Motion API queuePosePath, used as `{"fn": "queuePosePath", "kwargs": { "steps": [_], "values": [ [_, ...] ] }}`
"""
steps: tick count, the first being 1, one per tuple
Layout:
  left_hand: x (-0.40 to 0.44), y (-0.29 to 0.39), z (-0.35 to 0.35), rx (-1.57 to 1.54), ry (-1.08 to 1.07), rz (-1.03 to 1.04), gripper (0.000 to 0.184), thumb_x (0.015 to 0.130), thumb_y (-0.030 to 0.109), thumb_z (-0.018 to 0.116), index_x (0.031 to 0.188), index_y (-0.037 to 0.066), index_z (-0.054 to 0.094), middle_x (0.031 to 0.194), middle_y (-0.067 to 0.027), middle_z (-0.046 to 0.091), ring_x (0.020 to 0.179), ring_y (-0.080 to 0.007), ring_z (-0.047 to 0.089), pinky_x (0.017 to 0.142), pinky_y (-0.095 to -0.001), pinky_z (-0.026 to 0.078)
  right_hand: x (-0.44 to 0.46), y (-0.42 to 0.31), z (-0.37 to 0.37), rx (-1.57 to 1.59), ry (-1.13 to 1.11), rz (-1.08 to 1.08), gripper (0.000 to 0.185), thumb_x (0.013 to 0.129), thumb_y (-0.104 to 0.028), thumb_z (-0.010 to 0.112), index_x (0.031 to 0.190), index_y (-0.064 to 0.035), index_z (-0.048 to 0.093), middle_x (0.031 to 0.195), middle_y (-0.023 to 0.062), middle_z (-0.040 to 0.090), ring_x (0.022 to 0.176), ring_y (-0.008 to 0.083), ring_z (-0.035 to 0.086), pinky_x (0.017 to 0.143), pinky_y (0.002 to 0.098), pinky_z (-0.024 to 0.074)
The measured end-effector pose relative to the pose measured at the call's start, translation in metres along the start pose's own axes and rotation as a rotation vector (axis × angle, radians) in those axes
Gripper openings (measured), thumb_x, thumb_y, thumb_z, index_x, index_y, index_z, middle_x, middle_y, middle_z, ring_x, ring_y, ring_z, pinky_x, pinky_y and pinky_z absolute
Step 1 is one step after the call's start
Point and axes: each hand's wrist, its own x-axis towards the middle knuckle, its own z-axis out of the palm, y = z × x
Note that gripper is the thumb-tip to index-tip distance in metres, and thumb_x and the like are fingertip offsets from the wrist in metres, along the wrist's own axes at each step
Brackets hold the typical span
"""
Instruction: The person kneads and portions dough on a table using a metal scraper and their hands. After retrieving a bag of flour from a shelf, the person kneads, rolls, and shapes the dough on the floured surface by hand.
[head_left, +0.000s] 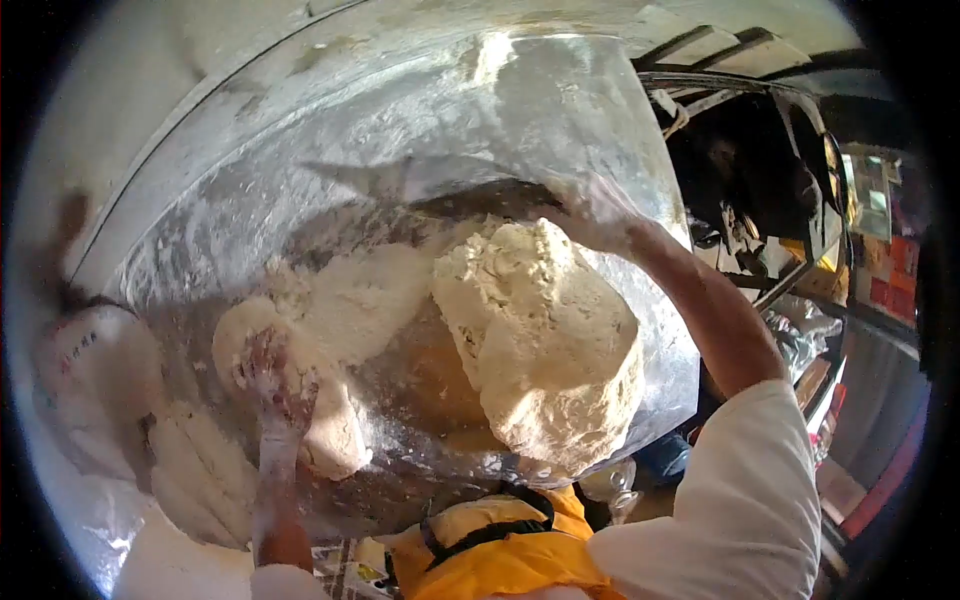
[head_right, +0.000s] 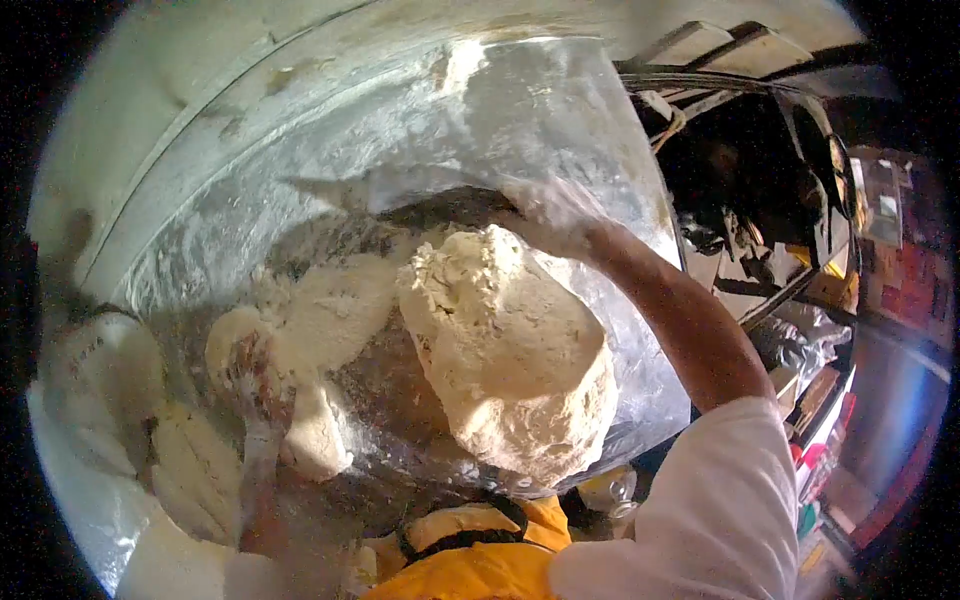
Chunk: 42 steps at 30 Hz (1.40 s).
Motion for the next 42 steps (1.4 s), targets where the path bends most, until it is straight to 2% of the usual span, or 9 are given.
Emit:
{"fn": "queuePosePath", "kwargs": {
  "steps": [8,10,14,19,22,27,30,37,42],
  "values": [
    [-0.01,-0.014,0.026,0.009,0.089,-0.035,0.065,0.087,0.042,0.067,0.144,0.014,0.055,0.154,-0.0113,0.047,0.145,-0.0363,0.039,0.12,-0.0592,0.021,0.029,0.069,-0.002,0.915,0.636,0.591,0.031,0.103,-0.031,0.06,0.118,-0.004,0.061,0.074,0.0012,0.054,0.057,0.01,0.047,0.048,0.0331,0.0389],
    [-0.011,-0.014,0.027,0.009,0.09,-0.037,0.065,0.087,0.043,0.067,0.144,0.014,0.055,0.154,-0.0113,0.047,0.145,-0.0365,0.039,0.12,-0.0592,0.021,0.055,0.058,0.01,1.096,0.635,0.611,0.051,0.101,-0.032,0.065,0.14,-0.0019,0.052,0.119,0.0144,0.066,0.104,0.0246,0.064,0.076,0.0477,0.0563],
    [-0.014,-0.014,0.029,0.005,0.08,-0.047,0.064,0.087,0.043,0.067,0.144,0.014,0.055,0.154,-0.0113,0.048,0.145,-0.0367,0.039,0.119,-0.0591,0.021,0.1,-0.022,0.03,0.671,0.066,0.314,0.072,0.096,-0.039,0.068,0.155,-0.008,0.04,0.135,0.0244,0.063,0.13,0.0363,0.056,0.109,0.0488,0.0442],
    [-0.021,-0.014,0.031,0.003,0.076,-0.073,0.064,0.087,0.043,0.066,0.144,0.015,0.055,0.154,-0.0112,0.048,0.144,-0.0369,0.039,0.119,-0.059,0.022,0.056,-0.035,-0.014,0.661,0.03,0.161,0.069,0.099,-0.036,0.065,0.155,-0.003,0.042,0.15,0.0207,0.053,0.136,0.0314,0.049,0.116,0.0423,0.0357],
    [-0.023,-0.014,0.035,0.003,0.088,-0.085,0.064,0.087,0.043,0.066,0.144,0.015,0.055,0.154,-0.0111,0.048,0.144,-0.0371,0.039,0.119,-0.059,0.022,0.042,0.048,0.01,0.909,0.498,0.561,0.071,0.099,-0.048,0.062,0.153,-0.0076,0.039,0.14,0.0188,0.051,0.121,0.0268,0.056,0.094,0.0446,0.0514],
    [-0.013,-0.016,0.039,0.008,0.103,-0.08,0.064,0.087,0.043,0.065,0.144,0.016,0.055,0.154,-0.0111,0.048,0.144,-0.0374,0.039,0.118,-0.0589,0.023,0.082,-0.029,0.007,0.939,0.276,0.649,0.051,0.099,-0.033,0.063,0.141,-0.0063,0.052,0.107,0.0164,0.07,0.092,0.0245,0.063,0.078,0.0408,0.0521],
    [-0.015,-0.018,0.036,0.004,0.079,-0.084,0.064,0.087,0.043,0.065,0.144,0.016,0.055,0.153,-0.011,0.048,0.144,-0.0375,0.039,0.118,-0.0588,0.023,0.118,-0.058,0.031,0.437,0.125,-0.006,0.042,0.099,-0.034,0.059,0.132,-0.0064,0.063,0.111,0.0219,0.072,0.104,0.0387,0.068,0.086,0.0469,0.0536],
    [-0.017,-0.02,0.045,-0.017,0.12,-0.084,0.062,0.087,0.044,0.063,0.143,0.017,0.055,0.153,-0.0109,0.049,0.143,-0.0393,0.04,0.116,-0.0598,0.024,0.041,0.071,-0.034,-0.359,0.348,0.475,0.028,0.105,-0.025,0.048,0.12,-0.011,0.067,0.115,0.0237,0.07,0.092,0.0409,0.071,0.074,0.0504,0.0581],
    [-0.015,-0.02,0.046,-0.002,0.158,-0.067,0.06,0.088,0.045,0.061,0.142,0.018,0.055,0.152,-0.0112,0.049,0.141,-0.0412,0.04,0.116,-0.0616,0.024,0.054,0.131,-0.058,-0.635,0.43,0.206,0.035,0.105,-0.036,0.056,0.129,-0.0125,0.064,0.12,0.0162,0.07,0.095,0.0407,0.07,0.077,0.0479,0.059]
  ]
}}
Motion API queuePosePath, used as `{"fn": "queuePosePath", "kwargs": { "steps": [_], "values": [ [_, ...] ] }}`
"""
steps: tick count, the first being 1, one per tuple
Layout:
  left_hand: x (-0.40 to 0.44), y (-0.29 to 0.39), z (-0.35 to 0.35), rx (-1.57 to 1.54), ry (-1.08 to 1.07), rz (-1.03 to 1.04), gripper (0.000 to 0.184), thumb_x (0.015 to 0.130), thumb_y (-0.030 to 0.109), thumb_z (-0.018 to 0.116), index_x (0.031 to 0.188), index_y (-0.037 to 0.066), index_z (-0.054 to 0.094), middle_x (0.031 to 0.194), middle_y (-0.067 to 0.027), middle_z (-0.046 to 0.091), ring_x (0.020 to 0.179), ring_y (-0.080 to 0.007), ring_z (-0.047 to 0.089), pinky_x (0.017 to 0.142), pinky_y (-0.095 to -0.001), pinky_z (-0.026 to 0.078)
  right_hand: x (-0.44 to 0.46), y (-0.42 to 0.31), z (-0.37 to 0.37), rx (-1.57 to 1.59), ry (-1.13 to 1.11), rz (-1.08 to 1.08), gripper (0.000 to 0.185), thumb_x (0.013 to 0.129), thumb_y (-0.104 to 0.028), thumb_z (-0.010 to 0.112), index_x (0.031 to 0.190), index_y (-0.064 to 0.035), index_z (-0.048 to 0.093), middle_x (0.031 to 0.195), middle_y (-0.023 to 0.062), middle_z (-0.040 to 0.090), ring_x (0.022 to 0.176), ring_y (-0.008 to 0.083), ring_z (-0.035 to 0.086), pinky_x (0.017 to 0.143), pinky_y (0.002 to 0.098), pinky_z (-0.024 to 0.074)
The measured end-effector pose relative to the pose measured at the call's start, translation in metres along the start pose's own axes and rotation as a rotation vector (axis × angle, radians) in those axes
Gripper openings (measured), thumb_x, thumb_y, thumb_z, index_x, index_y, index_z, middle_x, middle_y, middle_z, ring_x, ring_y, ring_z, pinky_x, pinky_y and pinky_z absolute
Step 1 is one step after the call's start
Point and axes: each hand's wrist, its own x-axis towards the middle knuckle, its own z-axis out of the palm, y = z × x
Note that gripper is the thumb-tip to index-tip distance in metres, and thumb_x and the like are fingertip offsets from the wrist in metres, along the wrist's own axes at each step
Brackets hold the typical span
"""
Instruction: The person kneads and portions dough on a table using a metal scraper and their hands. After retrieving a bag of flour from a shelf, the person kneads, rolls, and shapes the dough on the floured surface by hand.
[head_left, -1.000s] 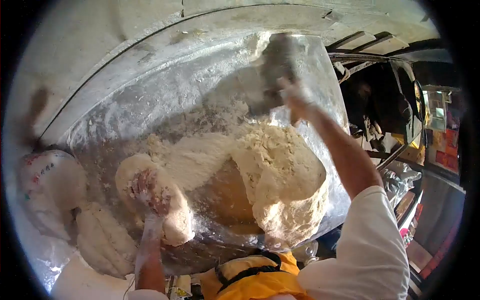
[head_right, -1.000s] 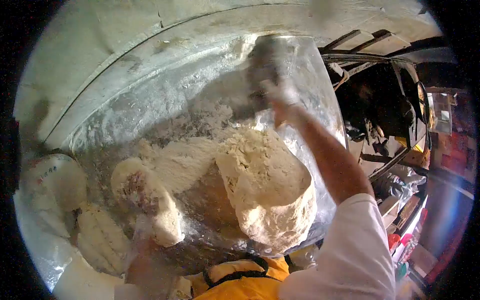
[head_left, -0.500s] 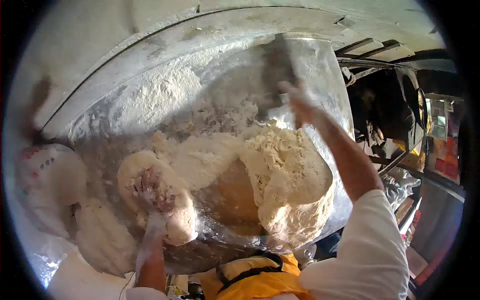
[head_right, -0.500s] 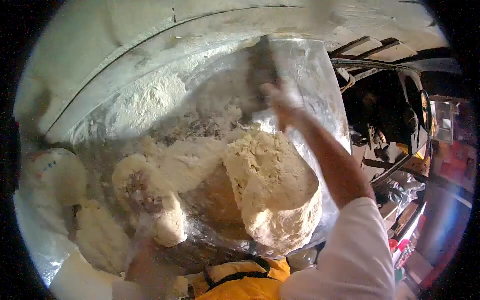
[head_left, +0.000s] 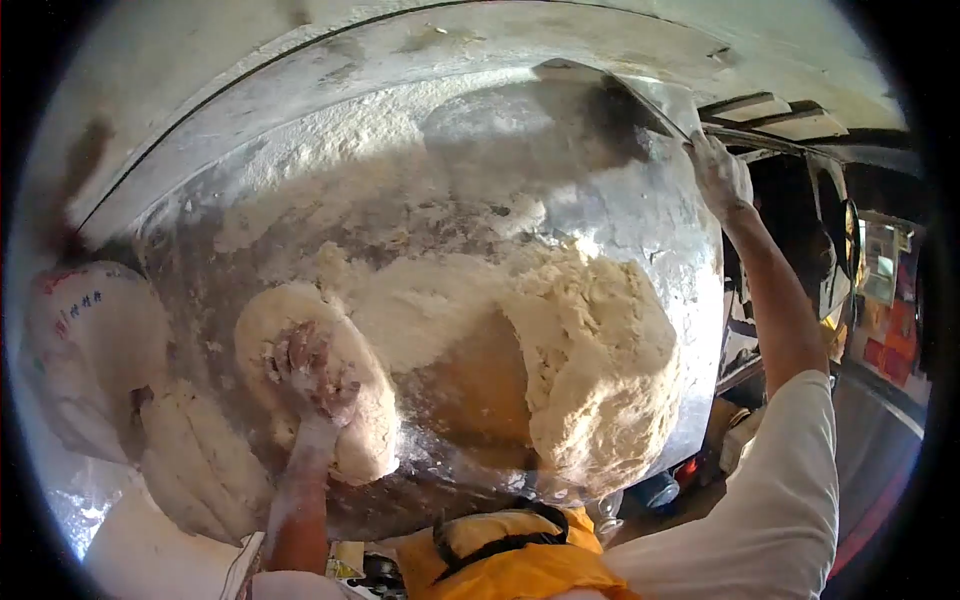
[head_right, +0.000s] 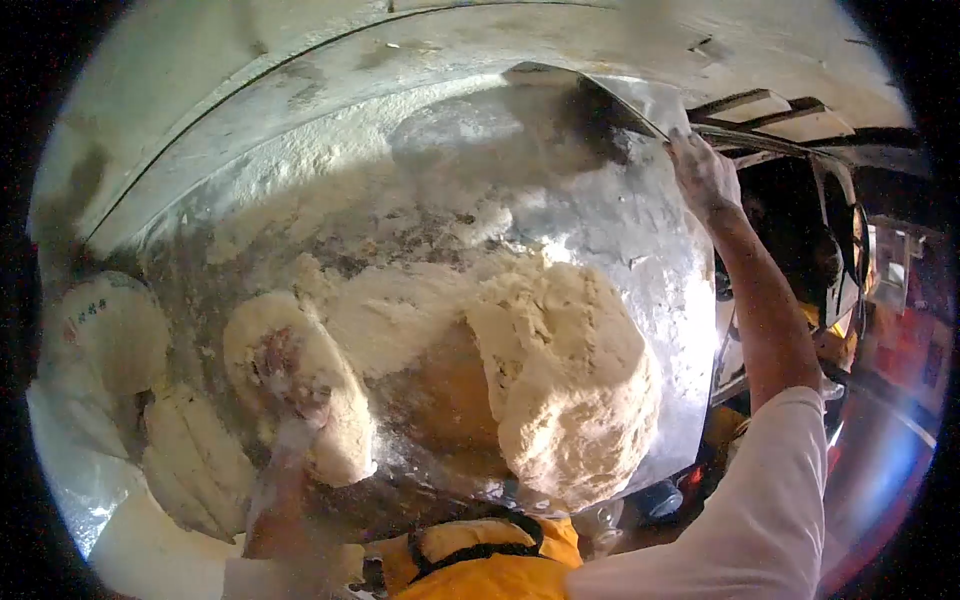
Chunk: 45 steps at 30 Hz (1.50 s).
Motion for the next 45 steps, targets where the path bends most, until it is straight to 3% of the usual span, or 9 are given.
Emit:
{"fn": "queuePosePath", "kwargs": {
  "steps": [11,15,17,20,25,32,39,42,45],
  "values": [
    [0.003,0.005,-0.006,-0.006,-0.039,-0.058,0.06,0.09,0.049,0.06,0.143,0.02,0.055,0.151,-0.0122,0.05,0.139,-0.0413,0.043,0.116,-0.0637,0.023,0.035,-0.32,-0.093,0.26,-0.261,-0.738,0.022,0.1,-0.018,0.052,0.114,-0.0117,0.068,0.09,0.0126,0.072,0.076,0.0273,0.072,0.065,0.0403,0.0615],
    [-0.003,0.001,-0.003,0.001,0.007,-0.023,0.056,0.094,0.047,0.056,0.142,0.017,0.056,0.149,-0.0123,0.052,0.138,-0.0408,0.045,0.116,-0.0625,0.024,0.012,-0.238,-0.081,0.589,-0.368,-0.328,0.035,0.1,-0.035,0.056,0.121,-0.0093,0.068,0.1,0.0159,0.074,0.09,0.0384,0.072,0.072,0.0474,0.0572],
    [-0.001,-0.001,-0.002,0.007,0.044,0.011,0.054,0.096,0.045,0.053,0.141,0.016,0.057,0.148,-0.0123,0.053,0.137,-0.0404,0.046,0.116,-0.0617,0.025,-0.017,-0.143,-0.048,0.854,-0.356,0.081,0.038,0.101,-0.033,0.06,0.122,-0.0038,0.072,0.111,0.0095,0.076,0.097,0.0137,0.066,0.087,0.0331,0.0526],
    [-0.001,-0.003,-0.001,0.019,0.105,0.071,0.051,0.1,0.043,0.049,0.14,0.013,0.058,0.146,-0.0124,0.055,0.135,-0.0399,0.048,0.115,-0.0605,0.027,-0.093,-0.057,-0.051,0.989,0.052,0.52,0.039,0.099,-0.03,0.067,0.12,0.0029,0.069,0.107,0.0066,0.074,0.096,0.0152,0.062,0.089,0.034,0.0505],
    [0.014,0.014,-0.016,0.016,0.146,0.083,0.049,0.102,0.04,0.046,0.137,0.009,0.06,0.145,-0.0136,0.056,0.134,-0.0398,0.05,0.114,-0.0591,0.028,-0.212,-0.026,0.006,1.14,-0.164,0.881,0.041,0.095,-0.033,0.074,0.121,-0.0011,0.07,0.104,0.0068,0.071,0.088,0.0183,0.061,0.082,0.0393,0.0522],
    [-0.009,0.005,-0.001,0.035,0.027,-0.023,0.051,0.098,0.042,0.051,0.139,0.013,0.059,0.147,-0.0125,0.054,0.136,-0.0394,0.047,0.115,-0.0595,0.027,-0.082,-0.133,-0.042,0.862,-0.418,-0.023,0.04,0.093,-0.038,0.067,0.119,-0.0083,0.071,0.107,0.0235,0.071,0.097,0.0328,0.069,0.089,0.0434,0.052],
    [-0.002,0.002,0.008,0.041,0.023,-0.046,0.055,0.094,0.043,0.056,0.142,0.018,0.058,0.149,-0.0112,0.052,0.14,-0.039,0.043,0.116,-0.06,0.025,-0.076,-0.095,0.039,1.286,-0.182,0.658,0.049,0.098,-0.033,0.065,0.141,-0.0104,0.062,0.133,0.0127,0.068,0.123,0.0245,0.061,0.108,0.0404,0.0441],
    [-0.005,-0.001,0.012,0.056,0.028,-0.064,0.057,0.092,0.044,0.058,0.143,0.02,0.057,0.15,-0.0106,0.051,0.141,-0.0388,0.042,0.116,-0.0602,0.024,-0.053,-0.145,0.0,1.343,-0.35,0.117,0.045,0.096,-0.043,0.066,0.131,-0.0146,0.069,0.121,0.0114,0.074,0.113,0.0249,0.067,0.101,0.041,0.0494],
    [-0.004,0.001,0.008,0.046,-0.005,-0.105,0.059,0.089,0.044,0.061,0.144,0.022,0.057,0.151,-0.0097,0.05,0.142,-0.0387,0.04,0.117,-0.0608,0.023,-0.012,-0.201,-0.046,0.5,-0.069,-0.316,0.043,0.096,-0.046,0.068,0.125,-0.0149,0.07,0.112,0.0176,0.074,0.102,0.0313,0.073,0.088,0.0435,0.0574]
  ]
}}
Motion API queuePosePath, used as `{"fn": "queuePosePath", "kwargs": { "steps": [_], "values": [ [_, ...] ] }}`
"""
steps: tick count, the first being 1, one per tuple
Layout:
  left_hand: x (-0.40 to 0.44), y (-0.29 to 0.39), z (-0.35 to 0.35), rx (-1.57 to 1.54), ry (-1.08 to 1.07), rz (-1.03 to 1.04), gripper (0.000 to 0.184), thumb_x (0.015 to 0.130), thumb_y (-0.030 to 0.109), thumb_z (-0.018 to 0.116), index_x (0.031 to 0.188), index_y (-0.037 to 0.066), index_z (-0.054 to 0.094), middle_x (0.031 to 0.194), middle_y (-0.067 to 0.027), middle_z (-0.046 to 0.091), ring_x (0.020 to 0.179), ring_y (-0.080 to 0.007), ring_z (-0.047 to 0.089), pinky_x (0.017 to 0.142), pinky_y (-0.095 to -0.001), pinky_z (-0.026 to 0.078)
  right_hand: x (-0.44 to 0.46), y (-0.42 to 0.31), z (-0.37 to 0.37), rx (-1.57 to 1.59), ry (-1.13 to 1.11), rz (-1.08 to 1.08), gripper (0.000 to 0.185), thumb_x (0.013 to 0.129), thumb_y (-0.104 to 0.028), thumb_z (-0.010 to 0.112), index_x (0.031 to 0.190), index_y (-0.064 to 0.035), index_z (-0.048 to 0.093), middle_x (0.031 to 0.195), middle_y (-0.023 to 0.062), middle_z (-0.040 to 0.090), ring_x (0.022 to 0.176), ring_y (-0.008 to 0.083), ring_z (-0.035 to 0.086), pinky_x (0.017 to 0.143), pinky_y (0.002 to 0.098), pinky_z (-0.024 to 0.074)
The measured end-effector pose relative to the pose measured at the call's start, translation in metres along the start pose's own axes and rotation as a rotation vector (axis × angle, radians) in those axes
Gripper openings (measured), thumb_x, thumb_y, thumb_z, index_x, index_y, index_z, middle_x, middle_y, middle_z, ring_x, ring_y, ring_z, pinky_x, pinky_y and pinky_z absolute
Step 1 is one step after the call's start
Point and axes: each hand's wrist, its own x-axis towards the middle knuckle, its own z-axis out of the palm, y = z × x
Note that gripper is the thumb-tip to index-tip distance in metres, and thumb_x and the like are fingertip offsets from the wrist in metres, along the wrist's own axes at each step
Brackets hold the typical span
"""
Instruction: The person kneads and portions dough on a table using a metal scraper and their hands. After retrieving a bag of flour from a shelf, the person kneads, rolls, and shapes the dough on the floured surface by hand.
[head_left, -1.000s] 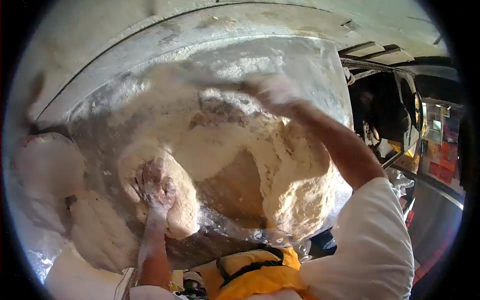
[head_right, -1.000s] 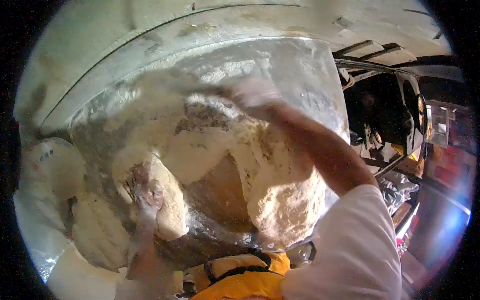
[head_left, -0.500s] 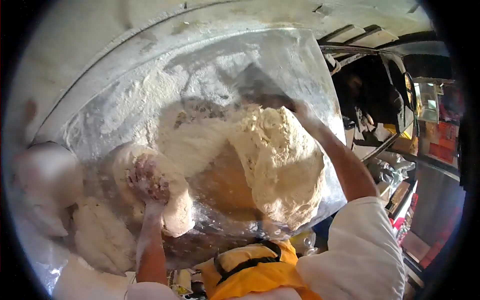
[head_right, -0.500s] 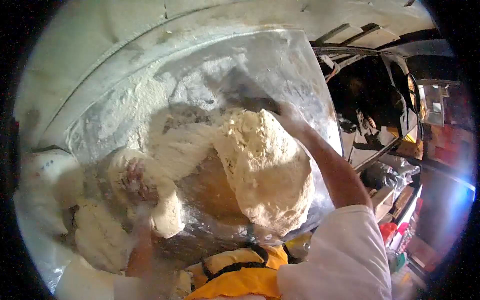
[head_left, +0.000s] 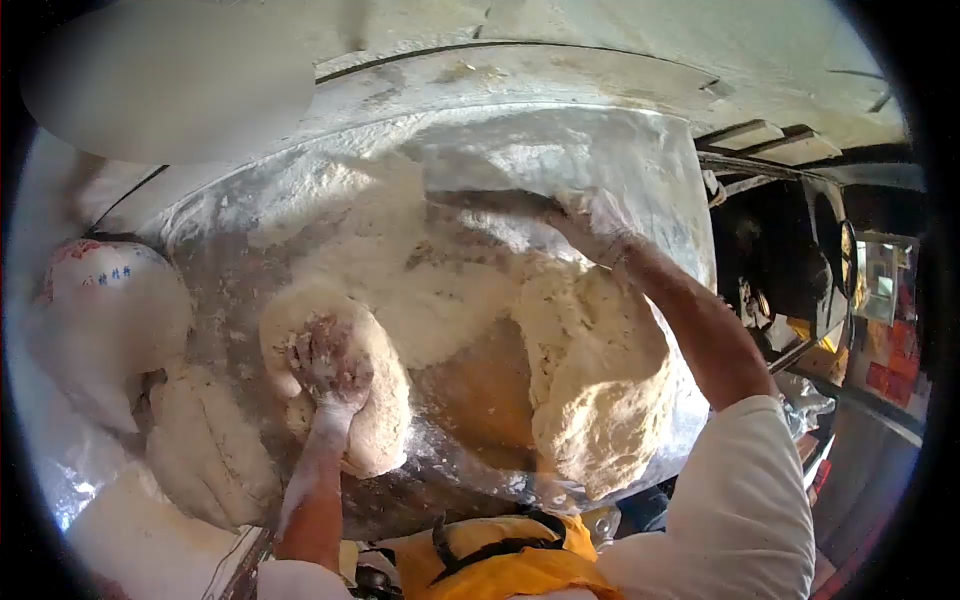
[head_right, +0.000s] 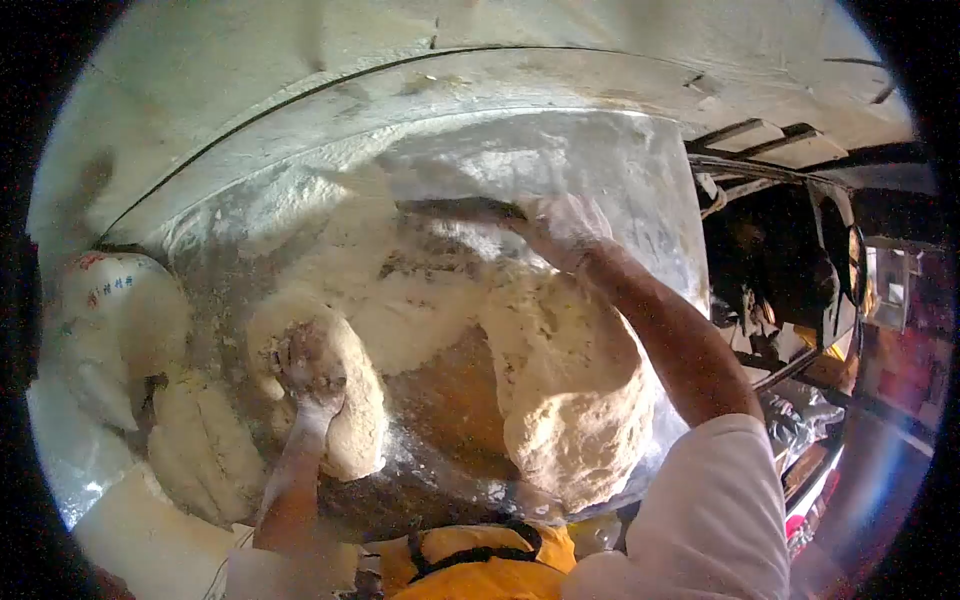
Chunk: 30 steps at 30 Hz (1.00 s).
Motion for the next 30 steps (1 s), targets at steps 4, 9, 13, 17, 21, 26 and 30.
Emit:
{"fn": "queuePosePath", "kwargs": {
  "steps": [4,9,13,17,21,26,30],
  "values": [
    [0.0,0.007,-0.003,-0.079,-0.044,-0.057,0.066,0.083,0.043,0.069,0.145,0.025,0.057,0.152,-0.0075,0.049,0.142,-0.0389,0.039,0.118,-0.0628,0.021,0.056,0.054,-0.013,-0.141,0.407,-0.293,0.034,0.099,-0.04,0.064,0.127,-0.0201,0.063,0.117,0.0126,0.073,0.087,0.0287,0.075,0.062,0.0396,0.062],
    [0.006,0.004,-0.009,-0.08,-0.006,0.003,0.064,0.081,0.042,0.069,0.141,0.024,0.06,0.147,-0.0067,0.053,0.137,-0.0387,0.043,0.117,-0.0609,0.023,0.128,0.07,-0.051,-0.221,0.561,-0.434,0.03,0.096,-0.027,0.071,0.125,-0.0203,0.063,0.107,0.007,0.071,0.082,0.0264,0.074,0.06,0.0414,0.0582],
    [0.008,0.003,-0.004,-0.11,0.092,0.03,0.057,0.081,0.043,0.067,0.135,0.023,0.065,0.143,-0.0066,0.055,0.138,-0.0366,0.042,0.115,-0.0603,0.025,0.135,0.051,0.011,-0.474,-0.01,-0.133,0.043,0.107,-0.031,0.05,0.146,-0.0136,0.055,0.135,0.014,0.065,0.117,0.0298,0.067,0.095,0.0437,0.0571],
    [0.004,0.003,-0.007,-0.064,0.004,-0.009,0.063,0.079,0.044,0.072,0.137,0.023,0.063,0.146,-0.0051,0.053,0.138,-0.0371,0.04,0.116,-0.0609,0.023,0.12,-0.024,0.007,-0.556,-0.274,0.007,0.048,0.107,-0.032,0.046,0.15,-0.0108,0.05,0.145,0.0203,0.057,0.124,0.033,0.063,0.1,0.0471,0.0554],
    [0.009,0.008,-0.01,-0.173,0.041,-0.027,0.07,0.081,0.043,0.074,0.146,0.028,0.055,0.152,-0.0034,0.048,0.139,-0.0388,0.039,0.118,-0.0609,0.022,0.066,-0.052,0.037,-0.551,-0.192,-0.133,0.045,0.103,-0.029,0.051,0.142,-0.008,0.055,0.124,0.0217,0.064,0.108,0.0338,0.066,0.087,0.0484,0.0568],
    [0.006,0.011,-0.008,-0.017,-0.002,-0.072,0.064,0.087,0.047,0.068,0.146,0.027,0.055,0.153,-0.0043,0.049,0.143,-0.0321,0.038,0.121,-0.0579,0.018,0.008,-0.139,-0.012,0.023,-0.312,0.14,0.038,0.102,-0.031,0.053,0.128,-0.0065,0.063,0.096,0.019,0.072,0.088,0.0343,0.071,0.074,0.0476,0.0573],
    [0.012,0.008,-0.008,0.016,0.08,0.016,0.06,0.092,0.049,0.059,0.147,0.026,0.054,0.147,-0.0049,0.052,0.144,-0.0281,0.036,0.12,-0.0538,0.019,-0.019,-0.115,0.068,0.146,0.077,0.081,0.036,0.104,-0.032,0.054,0.113,0.0011,0.06,0.085,0.0233,0.068,0.076,0.0413,0.067,0.065,0.0508,0.053]
  ]
}}
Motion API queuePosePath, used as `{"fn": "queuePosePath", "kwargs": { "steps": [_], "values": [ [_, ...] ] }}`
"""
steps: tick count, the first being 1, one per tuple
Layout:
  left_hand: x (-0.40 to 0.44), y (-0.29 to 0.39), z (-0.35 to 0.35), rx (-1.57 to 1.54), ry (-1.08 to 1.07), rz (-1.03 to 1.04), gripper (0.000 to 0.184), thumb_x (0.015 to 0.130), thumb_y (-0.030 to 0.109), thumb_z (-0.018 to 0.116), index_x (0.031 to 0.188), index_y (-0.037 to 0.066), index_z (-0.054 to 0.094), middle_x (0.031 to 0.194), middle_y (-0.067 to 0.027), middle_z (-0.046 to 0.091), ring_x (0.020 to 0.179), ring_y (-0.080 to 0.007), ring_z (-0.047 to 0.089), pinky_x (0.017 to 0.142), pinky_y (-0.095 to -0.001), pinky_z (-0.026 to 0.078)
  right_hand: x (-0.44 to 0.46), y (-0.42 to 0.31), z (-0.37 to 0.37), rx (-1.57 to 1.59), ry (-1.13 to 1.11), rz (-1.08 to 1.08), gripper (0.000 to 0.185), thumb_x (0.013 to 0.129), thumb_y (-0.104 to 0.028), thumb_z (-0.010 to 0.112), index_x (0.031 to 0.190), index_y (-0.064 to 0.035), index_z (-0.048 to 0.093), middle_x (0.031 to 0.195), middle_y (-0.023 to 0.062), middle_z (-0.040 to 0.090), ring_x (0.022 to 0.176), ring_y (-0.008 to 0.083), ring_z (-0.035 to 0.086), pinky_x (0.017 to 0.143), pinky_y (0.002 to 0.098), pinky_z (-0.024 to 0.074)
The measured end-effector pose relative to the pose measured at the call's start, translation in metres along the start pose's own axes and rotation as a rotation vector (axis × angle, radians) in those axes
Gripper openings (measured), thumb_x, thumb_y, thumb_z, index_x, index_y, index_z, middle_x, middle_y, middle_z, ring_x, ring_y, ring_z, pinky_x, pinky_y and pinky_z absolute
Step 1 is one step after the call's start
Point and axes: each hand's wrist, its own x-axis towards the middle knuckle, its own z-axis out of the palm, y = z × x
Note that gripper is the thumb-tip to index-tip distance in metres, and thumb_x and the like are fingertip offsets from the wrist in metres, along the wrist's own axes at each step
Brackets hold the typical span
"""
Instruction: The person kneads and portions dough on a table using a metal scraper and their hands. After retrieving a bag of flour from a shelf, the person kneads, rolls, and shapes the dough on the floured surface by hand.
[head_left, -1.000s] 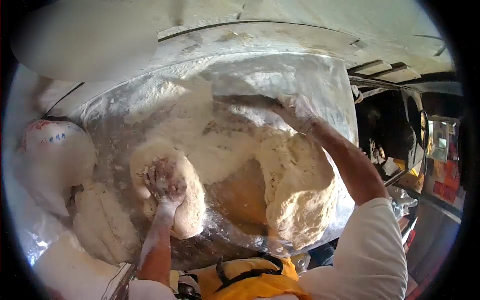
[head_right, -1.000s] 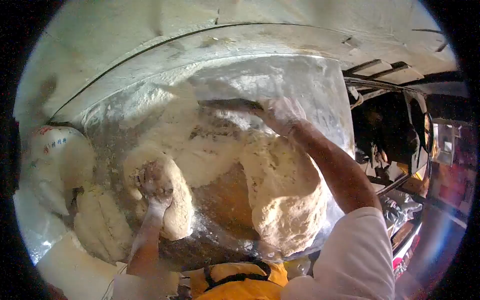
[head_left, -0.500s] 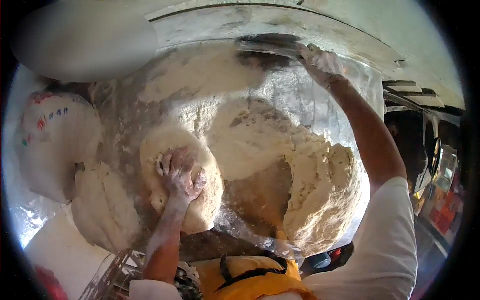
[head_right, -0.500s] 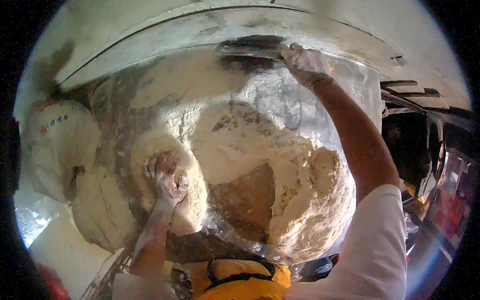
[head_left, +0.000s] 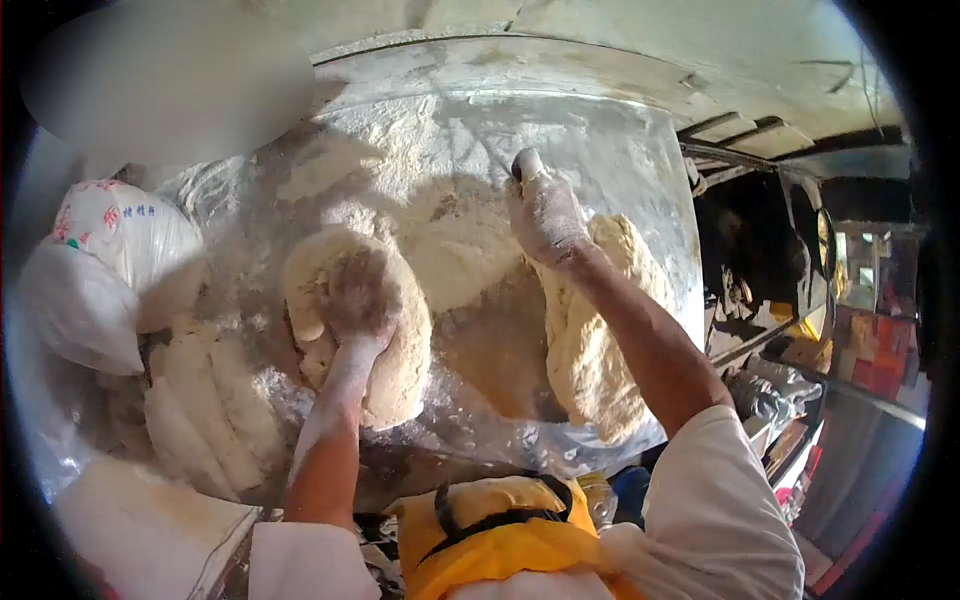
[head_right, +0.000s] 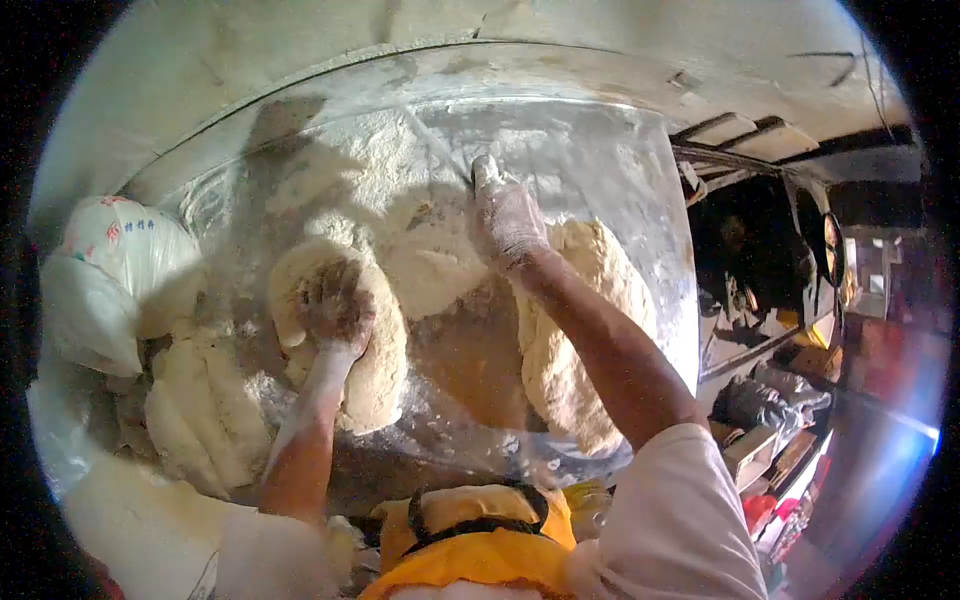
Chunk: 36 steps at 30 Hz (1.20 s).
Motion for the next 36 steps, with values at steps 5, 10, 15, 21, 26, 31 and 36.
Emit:
{"fn": "queuePosePath", "kwargs": {
  "steps": [5,10,15,21,26,31,36],
  "values": [
    [-0.004,0.003,0.011,-0.045,-0.056,0.057,0.062,0.095,0.055,0.054,0.149,0.025,0.052,0.151,-0.0054,0.046,0.145,-0.0276,0.031,0.121,-0.0559,0.015,-0.085,-0.122,-0.063,0.405,0.381,0.325,0.03,0.1,-0.014,0.053,0.125,0.0033,0.048,0.095,0.0314,0.066,0.083,0.0497,0.067,0.069,0.0557,0.0515],
    [-0.004,0.003,0.015,0.16,-0.227,0.07,0.063,0.102,0.052,0.05,0.16,0.029,0.037,0.168,-0.0016,0.027,0.157,-0.0343,0.018,0.123,-0.0687,0.008,-0.178,-0.13,-0.017,0.29,0.2,0.785,0.03,0.101,-0.014,0.052,0.123,0.0055,0.047,0.081,0.0266,0.067,0.078,0.0453,0.069,0.064,0.0474,0.0555],
    [0.015,0.025,-0.017,-0.212,-0.058,0.233,0.059,0.102,0.042,0.055,0.158,0.027,0.042,0.167,0.0004,0.032,0.157,-0.03,0.02,0.121,-0.0699,0.013,-0.166,-0.113,0.024,0.176,0.192,0.835,0.034,0.098,-0.016,0.057,0.121,0.0082,0.05,0.089,0.0287,0.067,0.086,0.0482,0.068,0.076,0.0546,0.0555],
    [-0.013,-0.025,0.048,1.134,0.739,0.54,0.049,0.1,0.038,0.059,0.146,0.019,0.058,0.162,-0.0008,0.043,0.155,-0.0253,0.029,0.124,-0.0613,0.016,-0.085,-0.116,0.068,0.624,0.229,0.748,0.045,0.093,-0.024,0.07,0.129,-0.0019,0.055,0.103,0.0218,0.064,0.098,0.039,0.065,0.092,0.0458,0.0513],
    [-0.16,-0.135,0.045,-0.018,-0.078,0.32,0.047,0.097,0.05,0.056,0.134,0.022,0.06,0.134,-0.0076,0.058,0.122,-0.0298,0.053,0.1,-0.0519,0.039,-0.061,-0.164,0.031,0.464,0.054,0.592,0.036,0.099,-0.02,0.064,0.128,-0.0007,0.055,0.108,0.0242,0.068,0.093,0.0339,0.067,0.085,0.0446,0.0534],
    [-0.124,-0.143,-0.054,-0.274,0.014,0.08,0.04,0.093,0.052,0.061,0.116,0.021,0.069,0.114,-0.0117,0.065,0.112,-0.0317,0.058,0.093,-0.0511,0.045,-0.136,-0.121,0.059,0.693,0.331,0.794,0.029,0.102,-0.014,0.056,0.128,-0.0011,0.056,0.104,0.0124,0.068,0.087,0.0207,0.063,0.076,0.0385,0.0526],
    [-0.09,-0.102,-0.035,-0.144,-0.127,-0.042,0.045,0.087,0.046,0.07,0.123,0.019,0.07,0.123,-0.0162,0.066,0.122,-0.0382,0.056,0.105,-0.0551,0.04,-0.131,-0.211,0.09,0.632,0.074,0.802,0.035,0.101,-0.021,0.062,0.126,0.0027,0.056,0.1,0.0198,0.068,0.093,0.0252,0.063,0.086,0.0407,0.0523]
  ]
}}
